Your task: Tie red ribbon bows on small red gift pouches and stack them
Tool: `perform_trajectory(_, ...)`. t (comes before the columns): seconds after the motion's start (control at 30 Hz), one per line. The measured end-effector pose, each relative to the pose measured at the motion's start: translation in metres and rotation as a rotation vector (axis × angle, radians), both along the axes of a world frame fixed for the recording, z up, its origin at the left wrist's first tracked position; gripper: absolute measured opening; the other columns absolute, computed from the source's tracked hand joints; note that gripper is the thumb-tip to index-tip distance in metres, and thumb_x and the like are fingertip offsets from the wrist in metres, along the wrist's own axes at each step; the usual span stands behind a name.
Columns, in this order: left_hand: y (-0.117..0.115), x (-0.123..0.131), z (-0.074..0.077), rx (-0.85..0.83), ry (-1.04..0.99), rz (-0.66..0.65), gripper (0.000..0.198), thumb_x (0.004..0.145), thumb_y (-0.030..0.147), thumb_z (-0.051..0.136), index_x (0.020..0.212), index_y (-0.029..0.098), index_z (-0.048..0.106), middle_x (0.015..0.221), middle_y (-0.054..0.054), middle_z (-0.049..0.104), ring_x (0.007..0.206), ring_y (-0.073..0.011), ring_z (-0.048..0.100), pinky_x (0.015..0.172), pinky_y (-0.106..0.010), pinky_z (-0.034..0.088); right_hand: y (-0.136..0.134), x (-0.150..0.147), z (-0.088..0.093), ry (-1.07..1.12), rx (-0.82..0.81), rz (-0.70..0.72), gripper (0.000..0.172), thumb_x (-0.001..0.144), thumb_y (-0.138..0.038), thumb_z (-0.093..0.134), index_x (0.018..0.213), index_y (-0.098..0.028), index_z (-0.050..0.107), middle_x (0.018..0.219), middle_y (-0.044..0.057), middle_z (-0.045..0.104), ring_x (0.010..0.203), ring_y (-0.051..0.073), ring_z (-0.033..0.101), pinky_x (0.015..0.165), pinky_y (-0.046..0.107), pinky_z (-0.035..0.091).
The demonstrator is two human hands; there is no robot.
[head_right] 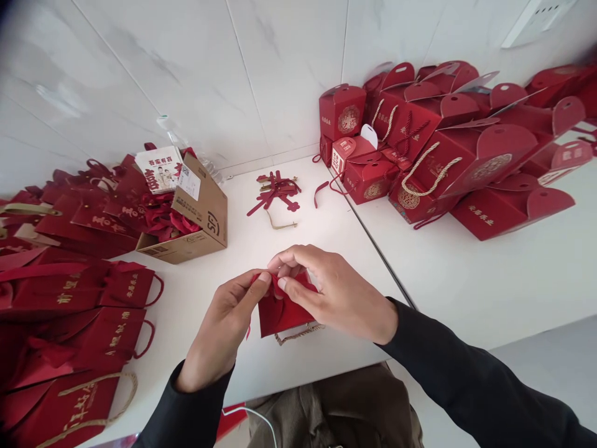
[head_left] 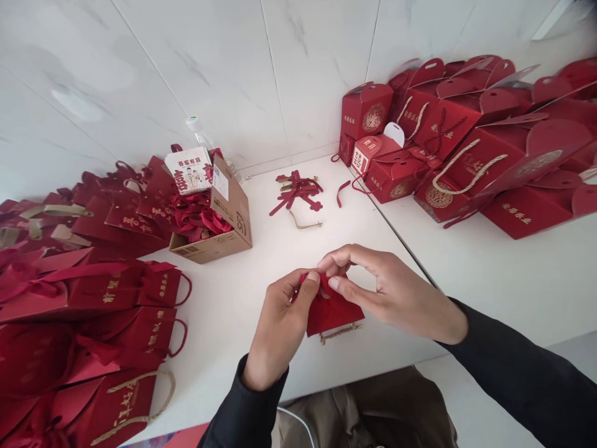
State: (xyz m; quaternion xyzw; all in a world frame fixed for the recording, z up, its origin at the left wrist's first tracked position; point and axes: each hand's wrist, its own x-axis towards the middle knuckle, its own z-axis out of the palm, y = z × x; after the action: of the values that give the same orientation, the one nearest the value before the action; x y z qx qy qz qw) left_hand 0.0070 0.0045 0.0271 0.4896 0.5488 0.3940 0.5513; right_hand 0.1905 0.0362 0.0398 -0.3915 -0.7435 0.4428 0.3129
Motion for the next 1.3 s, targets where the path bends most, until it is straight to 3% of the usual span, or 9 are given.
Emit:
perform_trajectory(0.1,-0.0002,0.0008,-0.0008,-0.003,-0.040,0.000,0.029,0.098,0.042,0.058,0.092,0.020,0.075,0.075,0.001,0.068,0.072,-0.0132,0.057,0.068,-0.023,0.046,-0.0011,-0.0020,-0.0025,-0.010,0.022,-0.036,0.023,0.092,-0.020,0.066,0.114,-0.025,0.062,0.110,-0.001,0.072,0.100,0.013,0.068,0.090,0.023,0.053)
perform_trajectory(0.23,-0.0003,0.0011,-0.0012,0.008,-0.027,0.014,0.033,0.098,0.043,0.059,0.086,0.019,0.077,0.078,-0.001,0.071,0.072,-0.0134,0.059,0.067,-0.023,0.047,0.0003,-0.0030,-0.0035,-0.032,-0.031,-0.080,0.024,0.093,-0.013,0.059,0.113,-0.026,0.061,0.091,-0.005,0.071,0.083,0.010,0.068,0.078,0.021,0.055)
perform_trajectory(0.37,-0.0003,0.0013,-0.0021,0.005,-0.037,0.057,0.032,0.097,0.043,0.059,0.086,0.019,0.078,0.081,-0.002,0.074,0.074,-0.0140,0.060,0.070,-0.024,0.047,0.0000,-0.0022,-0.0051,-0.045,-0.087,-0.117,0.025,0.093,-0.014,0.060,0.115,-0.026,0.061,0.090,-0.005,0.070,0.081,0.011,0.068,0.077,0.023,0.054)
perform_trajectory(0.6,-0.0003,0.0032,-0.0046,0.009,-0.088,0.090,0.028,0.096,0.042,0.063,0.092,0.019,0.079,0.085,-0.002,0.075,0.080,-0.0142,0.062,0.078,-0.024,0.049,-0.0026,-0.0032,-0.0074,-0.027,-0.152,-0.091,0.015,0.091,-0.012,0.061,0.096,-0.025,0.058,0.089,-0.005,0.071,0.079,0.011,0.068,0.074,0.025,0.054)
perform_trajectory(0.77,-0.0021,0.0023,-0.0043,-0.001,-0.096,0.065,0.026,0.095,0.042,0.065,0.098,0.020,0.078,0.088,-0.001,0.075,0.080,-0.0141,0.063,0.078,-0.024,0.050,-0.0001,-0.0017,-0.0045,-0.067,0.027,-0.083,0.009,0.093,-0.021,0.066,0.101,-0.025,0.063,0.100,-0.002,0.071,0.092,0.014,0.067,0.081,0.027,0.052)
perform_trajectory(0.9,-0.0011,0.0029,-0.0013,0.002,-0.056,0.051,0.027,0.096,0.042,0.063,0.099,0.021,0.079,0.086,0.000,0.075,0.080,-0.0138,0.062,0.077,-0.023,0.049,-0.0010,-0.0013,-0.0038,-0.071,0.197,-0.073,0.009,0.098,-0.016,0.059,0.094,-0.023,0.062,0.093,0.000,0.066,0.092,0.014,0.064,0.084,0.027,0.050)
perform_trajectory(1.0,-0.0003,0.0022,-0.0001,-0.010,-0.094,0.054,0.026,0.097,0.040,0.063,0.099,0.021,0.079,0.089,-0.001,0.075,0.086,-0.0147,0.063,0.083,-0.024,0.049,-0.0035,-0.0005,-0.0054,-0.062,0.242,-0.017,0.009,0.099,-0.015,0.057,0.097,-0.022,0.062,0.106,0.004,0.062,0.102,0.015,0.063,0.089,0.028,0.050)
perform_trajectory(1.13,0.0001,-0.0025,-0.0022,-0.053,-0.150,0.039,0.019,0.090,0.036,0.072,0.099,0.020,0.076,0.094,-0.002,0.075,0.088,-0.0157,0.064,0.082,-0.026,0.050,-0.0047,0.0010,-0.0093,-0.066,0.166,0.031,0.008,0.096,-0.017,0.060,0.100,-0.023,0.058,0.113,0.005,0.064,0.106,0.017,0.064,0.090,0.032,0.051)
perform_trajectory(1.3,0.0005,-0.0067,-0.0026,-0.032,-0.080,0.023,0.017,0.084,0.028,0.074,0.098,0.019,0.073,0.093,-0.004,0.074,0.087,-0.0176,0.065,0.080,-0.028,0.051,-0.0008,0.0004,-0.0099,-0.126,0.002,0.026,0.018,0.092,-0.018,0.062,0.106,-0.025,0.054,0.107,0.002,0.066,0.096,0.018,0.066,0.077,0.033,0.054)
